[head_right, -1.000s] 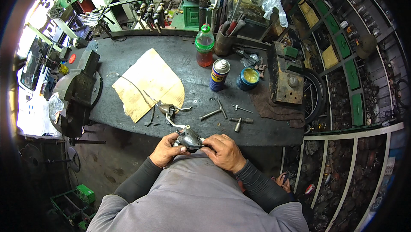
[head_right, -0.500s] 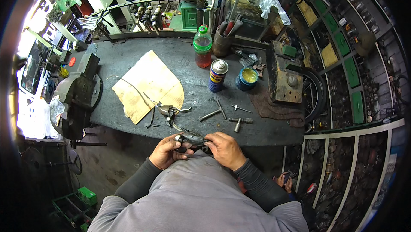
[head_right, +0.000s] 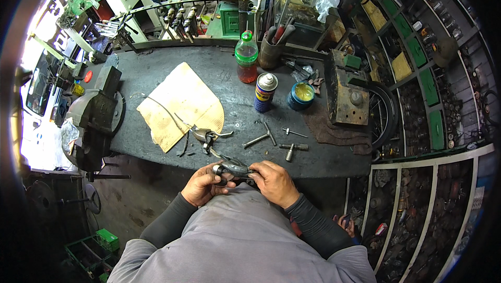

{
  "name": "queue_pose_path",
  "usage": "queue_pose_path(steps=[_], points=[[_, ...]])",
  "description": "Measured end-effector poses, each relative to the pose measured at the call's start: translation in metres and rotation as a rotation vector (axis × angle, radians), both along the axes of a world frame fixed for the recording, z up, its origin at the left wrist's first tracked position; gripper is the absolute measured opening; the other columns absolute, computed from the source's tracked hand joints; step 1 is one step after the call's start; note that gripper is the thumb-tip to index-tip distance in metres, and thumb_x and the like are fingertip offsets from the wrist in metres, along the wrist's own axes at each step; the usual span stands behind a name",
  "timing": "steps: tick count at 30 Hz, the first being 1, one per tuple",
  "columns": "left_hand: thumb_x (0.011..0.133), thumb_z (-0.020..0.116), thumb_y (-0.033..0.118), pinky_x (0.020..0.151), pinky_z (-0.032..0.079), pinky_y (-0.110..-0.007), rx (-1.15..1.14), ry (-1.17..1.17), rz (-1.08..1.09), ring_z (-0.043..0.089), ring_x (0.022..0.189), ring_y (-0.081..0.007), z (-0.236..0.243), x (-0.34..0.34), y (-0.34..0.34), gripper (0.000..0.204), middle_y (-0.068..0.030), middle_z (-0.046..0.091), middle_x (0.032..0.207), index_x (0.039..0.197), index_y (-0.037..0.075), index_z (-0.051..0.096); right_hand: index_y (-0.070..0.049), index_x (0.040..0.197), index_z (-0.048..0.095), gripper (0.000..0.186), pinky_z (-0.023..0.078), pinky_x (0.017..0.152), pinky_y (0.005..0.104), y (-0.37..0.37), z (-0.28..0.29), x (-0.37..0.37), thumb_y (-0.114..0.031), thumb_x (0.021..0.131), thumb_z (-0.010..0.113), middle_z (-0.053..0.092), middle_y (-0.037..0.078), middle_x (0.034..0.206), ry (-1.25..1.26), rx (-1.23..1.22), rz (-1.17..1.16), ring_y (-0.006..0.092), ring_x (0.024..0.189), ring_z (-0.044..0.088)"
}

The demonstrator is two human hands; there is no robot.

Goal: The person disassembles a small mechanical part, sprays it with lubricant, and reassembles it using hand tools on a workbench. The person handles the part and tools directly without visible power tools.

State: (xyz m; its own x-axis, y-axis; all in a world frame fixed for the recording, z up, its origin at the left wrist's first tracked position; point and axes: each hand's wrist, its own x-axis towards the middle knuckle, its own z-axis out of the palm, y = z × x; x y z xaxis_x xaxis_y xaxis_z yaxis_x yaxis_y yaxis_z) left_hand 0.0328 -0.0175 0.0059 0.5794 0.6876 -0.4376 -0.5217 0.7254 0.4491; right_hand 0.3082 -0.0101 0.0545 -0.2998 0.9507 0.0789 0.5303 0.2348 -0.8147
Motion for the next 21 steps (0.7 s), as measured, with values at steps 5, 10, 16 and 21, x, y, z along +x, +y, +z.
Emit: queue_pose_path(steps=[5,10,16,21], points=[[0.101,0.065,0.009,0.092,0.068,-0.037,-0.005,0.020,-0.004,0.078,0.114,-0.0299,0.0100,0.0008,0.0031,0.068,-0.0221,0.073,0.132,0.163,-0.004,0.040,0.001,0.115,0.077,0.022,0.059,0.076,0.0395,0.0007,0.0030,-0.0006,-0.006,0.095,0.082,0.075,0.016,0.097,-0.017,-0.030,-0.022,0.0318,0.086,0.075],[0.101,0.068,0.013,0.092,0.069,-0.037,-0.025,0.004,-0.009,0.079,0.113,-0.0303,0.0061,-0.0015,0.0033,0.049,-0.0239,0.073,0.132,0.146,-0.004,0.056,0.001,0.116,0.077,0.022,0.059,0.077,0.0399,0.0010,0.0026,-0.0005,-0.007,0.096,0.081,0.076,0.016,0.100,-0.025,-0.029,-0.006,0.0330,0.089,0.076],[0.103,0.069,0.016,0.093,0.069,-0.038,-0.008,0.008,-0.024,0.079,0.112,-0.0292,0.0057,-0.0008,0.0032,0.041,-0.0244,0.073,0.131,0.139,-0.003,0.061,0.000,0.112,0.075,0.019,0.059,0.077,0.0403,0.0011,0.0031,-0.0006,-0.004,0.094,0.081,0.075,0.015,0.099,-0.042,0.040,0.012,0.0332,0.087,0.075],[0.104,0.069,0.011,0.095,0.067,-0.037,-0.022,-0.019,-0.033,0.078,0.113,-0.0280,0.0016,0.0004,0.0027,0.059,-0.0205,0.073,0.128,0.156,-0.002,0.045,-0.001,0.108,0.074,0.022,0.058,0.075,0.0403,0.0024,0.0059,-0.0009,-0.001,0.088,0.083,0.074,0.014,0.097,-0.068,0.144,0.035,0.0323,0.085,0.074]])
